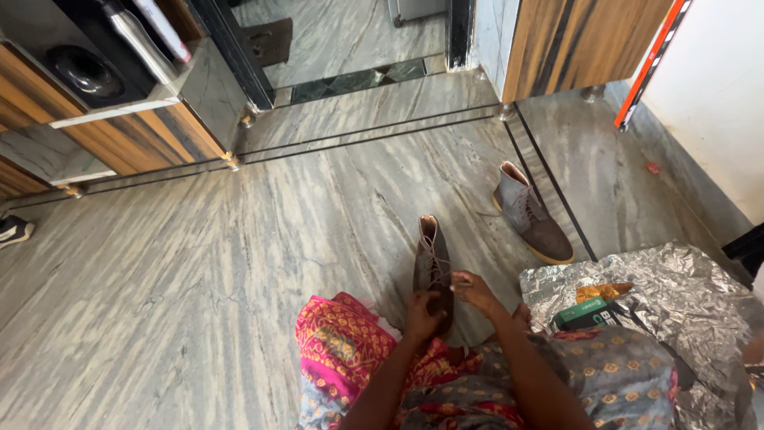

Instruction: The person sits on the floor and laces a pair of brown leather shoes. They thread the laces through the eyelets of one shoe, then the other, and tie the laces on both shoes.

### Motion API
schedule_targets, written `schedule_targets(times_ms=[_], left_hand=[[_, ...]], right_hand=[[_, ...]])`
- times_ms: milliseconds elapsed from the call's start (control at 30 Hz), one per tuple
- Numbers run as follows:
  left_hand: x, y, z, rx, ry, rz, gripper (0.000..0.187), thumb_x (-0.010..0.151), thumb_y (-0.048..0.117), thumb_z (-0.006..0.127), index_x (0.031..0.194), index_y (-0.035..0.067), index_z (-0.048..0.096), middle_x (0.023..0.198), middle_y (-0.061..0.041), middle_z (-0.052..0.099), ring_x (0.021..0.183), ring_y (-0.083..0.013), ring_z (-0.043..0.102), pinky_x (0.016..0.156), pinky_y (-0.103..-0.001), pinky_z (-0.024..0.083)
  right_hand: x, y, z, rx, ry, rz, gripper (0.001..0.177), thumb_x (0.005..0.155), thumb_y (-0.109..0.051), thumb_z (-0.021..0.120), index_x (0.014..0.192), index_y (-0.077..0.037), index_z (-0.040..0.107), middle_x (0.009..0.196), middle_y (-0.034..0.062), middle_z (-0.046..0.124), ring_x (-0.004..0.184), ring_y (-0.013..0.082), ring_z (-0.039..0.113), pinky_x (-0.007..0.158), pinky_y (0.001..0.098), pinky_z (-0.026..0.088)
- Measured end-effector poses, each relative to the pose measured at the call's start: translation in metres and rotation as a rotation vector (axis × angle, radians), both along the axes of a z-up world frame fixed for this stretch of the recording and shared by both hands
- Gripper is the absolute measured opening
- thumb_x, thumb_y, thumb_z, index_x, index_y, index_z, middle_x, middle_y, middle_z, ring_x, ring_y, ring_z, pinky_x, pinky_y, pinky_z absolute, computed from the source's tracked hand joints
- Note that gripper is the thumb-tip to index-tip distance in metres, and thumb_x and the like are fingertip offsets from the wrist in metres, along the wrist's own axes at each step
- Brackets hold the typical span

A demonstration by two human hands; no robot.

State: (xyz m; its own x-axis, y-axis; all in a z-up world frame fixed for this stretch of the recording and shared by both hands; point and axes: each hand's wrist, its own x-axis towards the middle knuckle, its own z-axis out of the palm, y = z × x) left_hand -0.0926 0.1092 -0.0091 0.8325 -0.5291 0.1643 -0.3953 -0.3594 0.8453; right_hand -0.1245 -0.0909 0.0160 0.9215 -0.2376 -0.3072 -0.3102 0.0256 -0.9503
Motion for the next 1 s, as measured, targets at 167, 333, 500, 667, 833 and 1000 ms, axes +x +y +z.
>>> schedule_targets(times_ms=[167, 333, 500, 667, 833, 1000], left_hand=[[-0.013, -0.004, 0.005, 0.181, -0.126, -0.233, 0.034, 0.081, 0.022, 0.078, 0.115, 0.014, 0.076, 0.15, -0.019, 0.05, 0.137, -0.0462, 0.041, 0.113, -0.054, 0.038], [-0.021, 0.0, 0.005, 0.23, -0.22, -0.355, 0.028, 0.086, 0.025, 0.075, 0.11, 0.013, 0.077, 0.152, -0.022, 0.048, 0.141, -0.0531, 0.032, 0.116, -0.061, 0.03], [-0.018, 0.003, 0.007, 0.237, -0.228, -0.388, 0.031, 0.083, 0.027, 0.076, 0.109, 0.01, 0.076, 0.152, -0.025, 0.044, 0.143, -0.0555, 0.03, 0.118, -0.063, 0.028], [-0.014, 0.001, 0.011, 0.314, -0.225, -0.422, 0.034, 0.076, 0.024, 0.078, 0.108, 0.012, 0.078, 0.155, -0.024, 0.04, 0.146, -0.0549, 0.023, 0.113, -0.068, 0.027], [0.007, -0.041, 0.011, 0.52, -0.103, -0.382, 0.036, 0.078, 0.028, 0.081, 0.111, 0.013, 0.077, 0.157, -0.025, 0.035, 0.148, -0.0542, 0.02, 0.111, -0.071, 0.026], [0.028, -0.069, 0.012, 0.7, 0.018, -0.261, 0.04, 0.078, 0.029, 0.081, 0.115, 0.013, 0.074, 0.158, -0.024, 0.033, 0.148, -0.0544, 0.019, 0.113, -0.07, 0.026]], right_hand=[[-0.005, -0.043, 0.026, -0.282, 0.108, 0.145, 0.045, 0.089, -0.028, 0.073, 0.13, -0.011, 0.067, 0.124, 0.0089, 0.073, 0.11, 0.0217, 0.069, 0.087, 0.0416, 0.061], [0.004, -0.111, 0.053, -0.675, 0.056, 0.268, 0.042, 0.091, -0.033, 0.074, 0.127, -0.013, 0.069, 0.121, 0.0074, 0.075, 0.11, 0.021, 0.072, 0.096, 0.0359, 0.055], [0.003, -0.179, 0.072, -1.061, 0.117, 0.475, 0.033, 0.092, -0.027, 0.069, 0.12, -0.009, 0.071, 0.118, 0.0119, 0.077, 0.109, 0.0245, 0.073, 0.096, 0.0376, 0.056], [-0.004, -0.234, 0.067, -1.279, 0.304, 0.536, 0.059, 0.089, -0.029, 0.065, 0.145, -0.021, 0.048, 0.127, 0.0156, 0.067, 0.117, 0.0348, 0.065, 0.101, 0.0457, 0.052], [-0.025, -0.275, -0.006, -1.325, 0.121, -0.077, 0.087, 0.082, -0.046, 0.073, 0.146, -0.001, 0.035, 0.137, 0.03, 0.053, 0.128, 0.0486, 0.054, 0.105, 0.0574, 0.046], [-0.023, -0.294, -0.072, -1.237, 0.075, -0.333, 0.089, 0.086, -0.054, 0.069, 0.149, 0.0, 0.036, 0.143, 0.0329, 0.049, 0.124, 0.0534, 0.053, 0.101, 0.0588, 0.046]])
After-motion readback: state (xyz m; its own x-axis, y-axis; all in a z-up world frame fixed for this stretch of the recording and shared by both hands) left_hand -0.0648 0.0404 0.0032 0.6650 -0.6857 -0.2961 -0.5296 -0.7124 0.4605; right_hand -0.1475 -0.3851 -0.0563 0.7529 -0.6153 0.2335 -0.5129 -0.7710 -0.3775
